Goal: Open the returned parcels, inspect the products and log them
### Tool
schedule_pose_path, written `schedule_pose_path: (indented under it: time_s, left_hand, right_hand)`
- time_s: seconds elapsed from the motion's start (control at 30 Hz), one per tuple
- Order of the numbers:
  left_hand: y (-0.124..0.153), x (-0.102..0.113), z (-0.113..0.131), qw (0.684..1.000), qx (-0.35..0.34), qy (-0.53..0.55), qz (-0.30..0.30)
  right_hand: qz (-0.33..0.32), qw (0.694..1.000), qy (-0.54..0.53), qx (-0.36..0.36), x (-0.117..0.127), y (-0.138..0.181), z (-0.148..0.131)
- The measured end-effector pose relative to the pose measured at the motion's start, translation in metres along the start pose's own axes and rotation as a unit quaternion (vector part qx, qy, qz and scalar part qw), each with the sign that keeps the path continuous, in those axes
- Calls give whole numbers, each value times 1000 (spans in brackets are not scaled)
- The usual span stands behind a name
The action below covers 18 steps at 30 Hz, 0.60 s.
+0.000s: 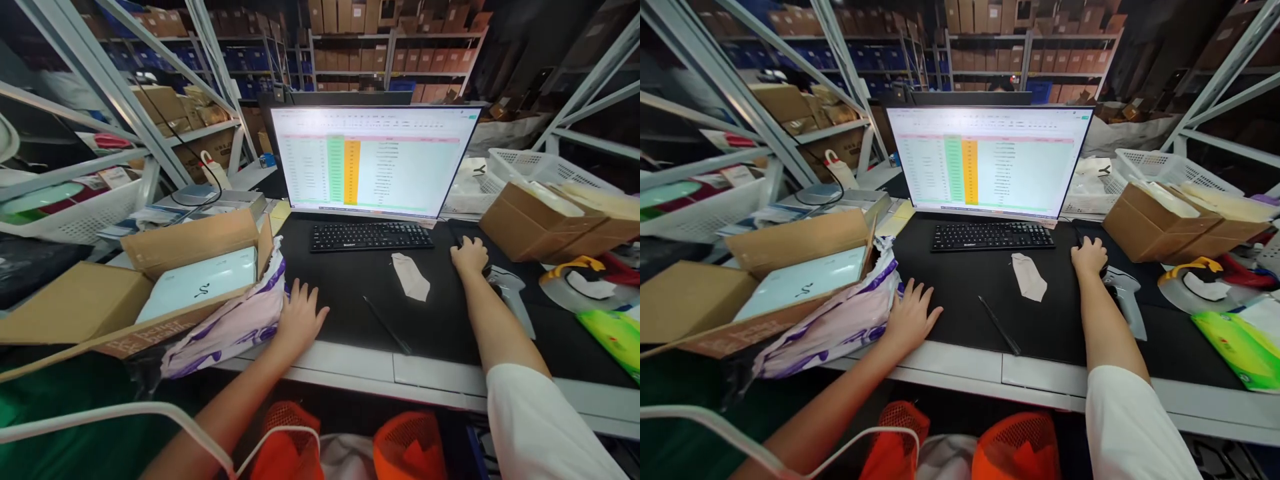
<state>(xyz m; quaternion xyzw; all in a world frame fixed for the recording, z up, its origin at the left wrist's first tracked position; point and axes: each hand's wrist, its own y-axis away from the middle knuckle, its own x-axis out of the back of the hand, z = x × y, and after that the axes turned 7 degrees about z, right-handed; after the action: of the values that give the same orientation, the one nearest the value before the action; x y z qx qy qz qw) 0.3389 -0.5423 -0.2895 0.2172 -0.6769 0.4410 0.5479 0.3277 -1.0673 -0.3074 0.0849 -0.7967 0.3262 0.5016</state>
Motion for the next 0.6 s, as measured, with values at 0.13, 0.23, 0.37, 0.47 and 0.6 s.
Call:
schedule_pose_path:
  time_s: [0.13,0.23,0.37,0.47,0.6]
  left_hand:
    - [-24,-4,1,996,90,-14,-14]
    - [-61,-11,19,994,103,33,-24]
    - [-127,-32,38,980,165,114,-14]
    - [-162,-51,34,953,262,147,33]
    - [-173,-68,23,929,327,167,41]
  right_hand:
    - [7,1000,0,6,-1,2,2]
    - [5,1000,-1,14,-1,3,1]
    - [9,1000,-3,22,0,3,1]
    - [12,999,-8,29,-2,3,2]
    - [15,999,-16,31,-5,2,4]
